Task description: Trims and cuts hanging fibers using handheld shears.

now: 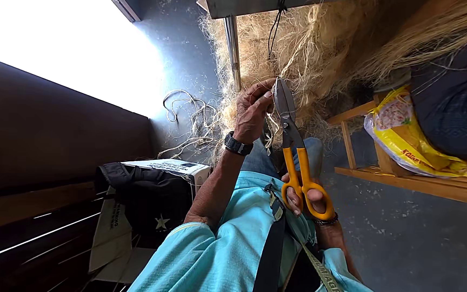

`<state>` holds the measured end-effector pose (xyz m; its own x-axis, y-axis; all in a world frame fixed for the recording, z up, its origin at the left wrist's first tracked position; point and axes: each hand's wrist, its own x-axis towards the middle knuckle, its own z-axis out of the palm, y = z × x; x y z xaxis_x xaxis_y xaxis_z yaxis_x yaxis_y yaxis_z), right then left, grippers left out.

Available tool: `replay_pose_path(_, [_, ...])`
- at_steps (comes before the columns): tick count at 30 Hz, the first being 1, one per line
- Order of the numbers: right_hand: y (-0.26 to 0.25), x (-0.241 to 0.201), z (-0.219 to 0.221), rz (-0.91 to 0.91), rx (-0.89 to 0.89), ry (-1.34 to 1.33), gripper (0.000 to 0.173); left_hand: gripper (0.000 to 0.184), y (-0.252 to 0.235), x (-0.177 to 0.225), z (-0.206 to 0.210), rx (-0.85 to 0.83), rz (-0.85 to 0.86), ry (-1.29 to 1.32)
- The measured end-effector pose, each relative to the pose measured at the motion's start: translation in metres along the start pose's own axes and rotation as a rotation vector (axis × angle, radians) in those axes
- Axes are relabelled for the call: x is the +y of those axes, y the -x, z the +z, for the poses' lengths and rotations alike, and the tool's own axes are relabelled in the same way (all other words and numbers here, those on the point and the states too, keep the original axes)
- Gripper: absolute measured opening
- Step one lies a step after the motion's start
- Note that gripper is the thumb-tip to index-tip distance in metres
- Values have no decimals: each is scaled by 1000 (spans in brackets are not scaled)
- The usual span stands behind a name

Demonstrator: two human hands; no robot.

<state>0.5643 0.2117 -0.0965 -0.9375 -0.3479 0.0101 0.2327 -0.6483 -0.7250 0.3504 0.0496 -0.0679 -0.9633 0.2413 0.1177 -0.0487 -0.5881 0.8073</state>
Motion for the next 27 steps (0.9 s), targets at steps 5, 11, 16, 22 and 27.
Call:
replay_pose_path(5, [2, 1, -3, -32, -11, 42, 66, 25, -1, -2, -1, 40, 2, -14])
replay_pose_path(11, [2, -6, 1, -1, -121, 3, 99, 26, -4, 0, -4, 86, -84, 172])
replay_pose_path(16, [6, -5, -12, -27, -97, -34, 100, 29, -4, 3, -4, 80, -121, 232])
replay_pose_path(22, [18, -3, -27, -108, 105, 143, 95, 24, -3, 9, -4, 152, -195, 250])
replay_pose_path(27, [2, -5, -37, -168, 326, 321, 86, 21, 8, 4, 4, 128, -325, 556])
